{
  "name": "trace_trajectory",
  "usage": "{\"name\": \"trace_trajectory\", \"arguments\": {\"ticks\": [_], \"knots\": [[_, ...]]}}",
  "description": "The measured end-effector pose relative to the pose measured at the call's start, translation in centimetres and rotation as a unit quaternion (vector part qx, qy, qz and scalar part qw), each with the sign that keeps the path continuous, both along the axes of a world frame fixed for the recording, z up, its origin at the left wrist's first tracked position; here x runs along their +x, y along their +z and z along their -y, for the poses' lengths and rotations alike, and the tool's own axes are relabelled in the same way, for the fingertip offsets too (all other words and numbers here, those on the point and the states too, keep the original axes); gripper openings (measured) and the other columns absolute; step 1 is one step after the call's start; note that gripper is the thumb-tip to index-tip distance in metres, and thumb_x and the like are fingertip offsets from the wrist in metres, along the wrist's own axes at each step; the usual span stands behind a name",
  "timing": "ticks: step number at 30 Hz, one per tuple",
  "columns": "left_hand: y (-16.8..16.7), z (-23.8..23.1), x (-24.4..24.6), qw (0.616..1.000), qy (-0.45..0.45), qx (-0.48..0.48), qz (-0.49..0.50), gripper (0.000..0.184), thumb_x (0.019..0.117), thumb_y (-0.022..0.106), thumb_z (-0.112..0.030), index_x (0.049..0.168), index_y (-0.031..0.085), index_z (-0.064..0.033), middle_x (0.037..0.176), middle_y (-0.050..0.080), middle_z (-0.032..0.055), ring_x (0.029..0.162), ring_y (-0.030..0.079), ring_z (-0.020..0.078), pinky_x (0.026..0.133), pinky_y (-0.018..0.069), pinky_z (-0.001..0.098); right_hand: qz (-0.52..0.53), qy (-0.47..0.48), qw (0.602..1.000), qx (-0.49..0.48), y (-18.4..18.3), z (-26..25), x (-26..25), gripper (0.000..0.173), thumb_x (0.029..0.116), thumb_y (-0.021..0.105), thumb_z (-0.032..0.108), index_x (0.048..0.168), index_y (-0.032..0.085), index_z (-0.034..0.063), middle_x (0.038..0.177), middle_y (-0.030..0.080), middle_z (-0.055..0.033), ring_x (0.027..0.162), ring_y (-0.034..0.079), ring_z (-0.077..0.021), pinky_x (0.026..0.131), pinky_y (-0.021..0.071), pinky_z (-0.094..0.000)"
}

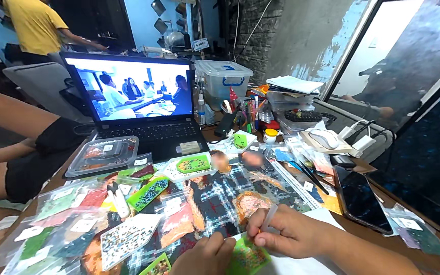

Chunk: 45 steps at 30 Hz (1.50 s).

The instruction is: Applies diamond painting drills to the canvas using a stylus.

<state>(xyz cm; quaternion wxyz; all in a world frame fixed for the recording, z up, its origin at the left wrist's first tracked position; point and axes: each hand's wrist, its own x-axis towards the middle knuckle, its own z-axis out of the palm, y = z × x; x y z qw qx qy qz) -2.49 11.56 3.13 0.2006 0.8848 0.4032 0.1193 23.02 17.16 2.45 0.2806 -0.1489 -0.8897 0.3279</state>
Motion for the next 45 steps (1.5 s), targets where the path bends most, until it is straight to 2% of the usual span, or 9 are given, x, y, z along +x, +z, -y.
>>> {"name": "trace_trajectory", "arguments": {"ticks": [8,12,15,45], "knots": [[0.19,-0.07,0.07,1.000,0.003,-0.011,-0.009,0.053,0.0930,0.074,-0.034,0.132,0.066,0.0014,0.107,0.067,0.0231,0.095,0.068,0.0422,0.073,0.0573,0.0543,-0.013,-0.017,0.999,-0.025,-0.06,-0.18,0.04,0.029,0.1101,0.047,0.025,0.108,0.058,-0.0021,0.093,0.068,-0.0120,0.084,0.067,-0.0065,0.079,0.0546,-0.0202],[0.24,-0.05,0.03,1.000,-0.002,-0.018,0.002,0.050,0.0935,0.073,-0.031,0.138,0.066,-0.0106,0.104,0.067,0.0223,0.091,0.068,0.0411,0.069,0.0564,0.0535,-0.027,-0.045,0.997,-0.060,-0.08,-0.20,0.06,0.030,0.1100,0.047,0.027,0.108,0.058,-0.0008,0.091,0.069,-0.0082,0.083,0.066,-0.0033,0.076,0.0543,-0.0190],[0.30,-0.01,-0.03,1.000,-0.006,-0.021,0.010,0.047,0.0941,0.073,-0.029,0.138,0.067,-0.0146,0.102,0.066,0.0225,0.088,0.067,0.0402,0.068,0.0555,0.0528,-0.048,-0.047,0.993,-0.095,-0.28,-0.19,-0.02,0.028,0.1097,0.048,0.027,0.109,0.058,0.0014,0.092,0.070,-0.0050,0.085,0.066,-0.0022,0.078,0.0550,-0.0194],[0.12,0.01,-0.13,1.000,-0.013,-0.012,0.020,0.044,0.0949,0.072,-0.030,0.136,0.069,-0.0160,0.099,0.065,0.0221,0.085,0.066,0.0397,0.065,0.0540,0.0513,-0.085,-0.040,0.990,-0.103,-0.50,0.32,-0.47,0.029,0.1086,0.051,0.030,0.109,0.058,0.0022,0.094,0.071,-0.0057,0.087,0.067,-0.0028,0.078,0.0552,-0.0196]]}}
